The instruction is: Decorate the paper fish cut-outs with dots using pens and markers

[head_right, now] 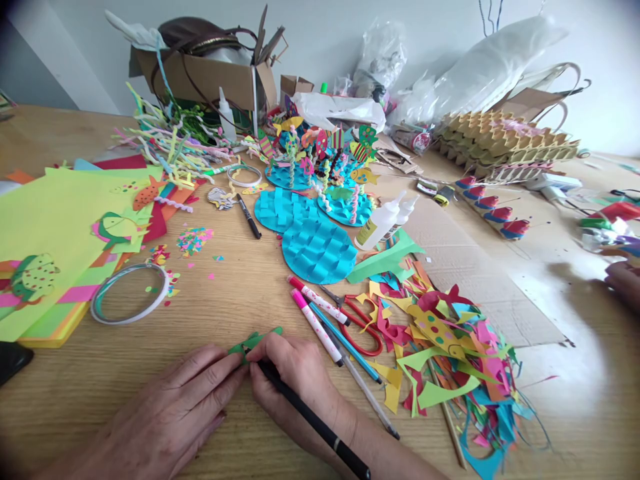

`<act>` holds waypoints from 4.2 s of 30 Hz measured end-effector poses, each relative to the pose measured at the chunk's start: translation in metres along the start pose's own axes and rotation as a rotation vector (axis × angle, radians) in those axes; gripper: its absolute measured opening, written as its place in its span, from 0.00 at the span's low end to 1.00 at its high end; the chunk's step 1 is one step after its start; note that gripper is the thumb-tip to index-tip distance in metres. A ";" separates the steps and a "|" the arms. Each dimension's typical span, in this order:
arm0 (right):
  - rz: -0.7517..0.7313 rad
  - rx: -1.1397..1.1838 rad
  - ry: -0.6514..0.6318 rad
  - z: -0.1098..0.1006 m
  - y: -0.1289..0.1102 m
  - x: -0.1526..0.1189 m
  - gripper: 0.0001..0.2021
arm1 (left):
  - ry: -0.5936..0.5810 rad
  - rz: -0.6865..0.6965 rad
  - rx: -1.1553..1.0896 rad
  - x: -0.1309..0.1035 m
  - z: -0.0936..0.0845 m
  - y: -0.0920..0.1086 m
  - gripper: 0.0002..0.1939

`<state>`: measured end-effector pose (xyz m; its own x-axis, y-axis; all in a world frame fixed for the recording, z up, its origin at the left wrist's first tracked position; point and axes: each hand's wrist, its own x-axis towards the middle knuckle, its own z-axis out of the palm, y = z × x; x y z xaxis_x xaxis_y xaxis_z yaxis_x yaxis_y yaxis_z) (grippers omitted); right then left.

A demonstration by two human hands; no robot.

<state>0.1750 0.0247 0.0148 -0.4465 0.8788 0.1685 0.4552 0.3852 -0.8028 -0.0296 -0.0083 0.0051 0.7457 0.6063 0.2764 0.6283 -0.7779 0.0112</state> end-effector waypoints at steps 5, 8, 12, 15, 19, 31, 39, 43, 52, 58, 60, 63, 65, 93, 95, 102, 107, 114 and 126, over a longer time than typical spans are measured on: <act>0.005 0.001 -0.001 0.000 0.000 0.000 0.06 | -0.027 0.006 0.002 -0.001 -0.002 0.000 0.21; 0.001 0.007 -0.006 0.001 0.001 0.000 0.06 | -0.023 0.000 0.007 -0.001 -0.002 0.000 0.20; 0.013 0.002 -0.015 0.001 0.001 -0.001 0.06 | -0.022 0.007 0.014 -0.002 -0.001 0.001 0.20; 0.014 0.005 -0.007 0.001 0.002 -0.001 0.06 | -0.017 0.010 0.011 -0.002 -0.001 0.001 0.20; 0.001 0.004 -0.009 0.001 0.001 0.000 0.06 | -0.016 0.015 0.012 -0.002 0.000 0.000 0.20; 0.000 0.033 0.011 -0.001 0.001 -0.001 0.06 | 0.017 0.009 0.010 -0.002 0.001 0.002 0.22; 0.098 0.090 0.039 -0.007 -0.006 -0.006 0.06 | 0.061 0.016 -0.004 0.001 -0.005 0.000 0.21; 0.043 0.061 0.039 -0.002 -0.004 -0.007 0.06 | 0.090 0.017 -0.025 0.002 -0.007 -0.001 0.21; -0.034 0.005 0.025 0.001 -0.003 -0.006 0.07 | 0.100 0.005 -0.028 0.001 -0.002 -0.002 0.20; -0.041 0.006 0.026 0.002 -0.001 -0.006 0.07 | 0.094 0.010 -0.021 0.000 -0.002 -0.001 0.20; -0.039 0.011 0.027 0.002 -0.002 -0.006 0.07 | 0.097 0.010 -0.020 0.000 -0.003 -0.001 0.20; -0.033 0.025 0.023 0.001 -0.003 -0.006 0.07 | 0.094 0.003 -0.018 0.001 -0.004 -0.001 0.20; -0.025 0.033 0.021 0.001 -0.003 -0.007 0.07 | 0.090 0.002 -0.018 0.002 -0.005 -0.002 0.20; -0.030 -0.010 0.094 -0.001 0.000 -0.006 0.06 | 0.130 0.039 -0.050 0.006 -0.001 -0.002 0.19; -0.030 -0.014 0.098 -0.001 0.001 -0.006 0.06 | 0.146 0.037 -0.044 0.006 0.000 -0.002 0.19; -0.044 -0.032 0.097 -0.001 0.001 -0.006 0.07 | 0.123 0.053 -0.032 0.006 -0.001 -0.003 0.19; -0.037 -0.045 0.096 -0.001 0.000 -0.006 0.07 | 0.097 0.057 -0.027 0.005 -0.001 -0.003 0.19; 0.012 -0.027 0.060 -0.002 -0.001 -0.007 0.07 | 0.094 0.047 -0.030 0.003 0.000 -0.003 0.20; 0.025 -0.007 0.039 -0.004 -0.003 -0.007 0.06 | 0.087 0.054 -0.013 0.003 -0.001 -0.002 0.20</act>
<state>0.1799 0.0184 0.0180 -0.4048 0.8984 0.1703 0.4716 0.3647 -0.8028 -0.0288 -0.0050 0.0068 0.7556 0.5475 0.3597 0.5846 -0.8113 0.0069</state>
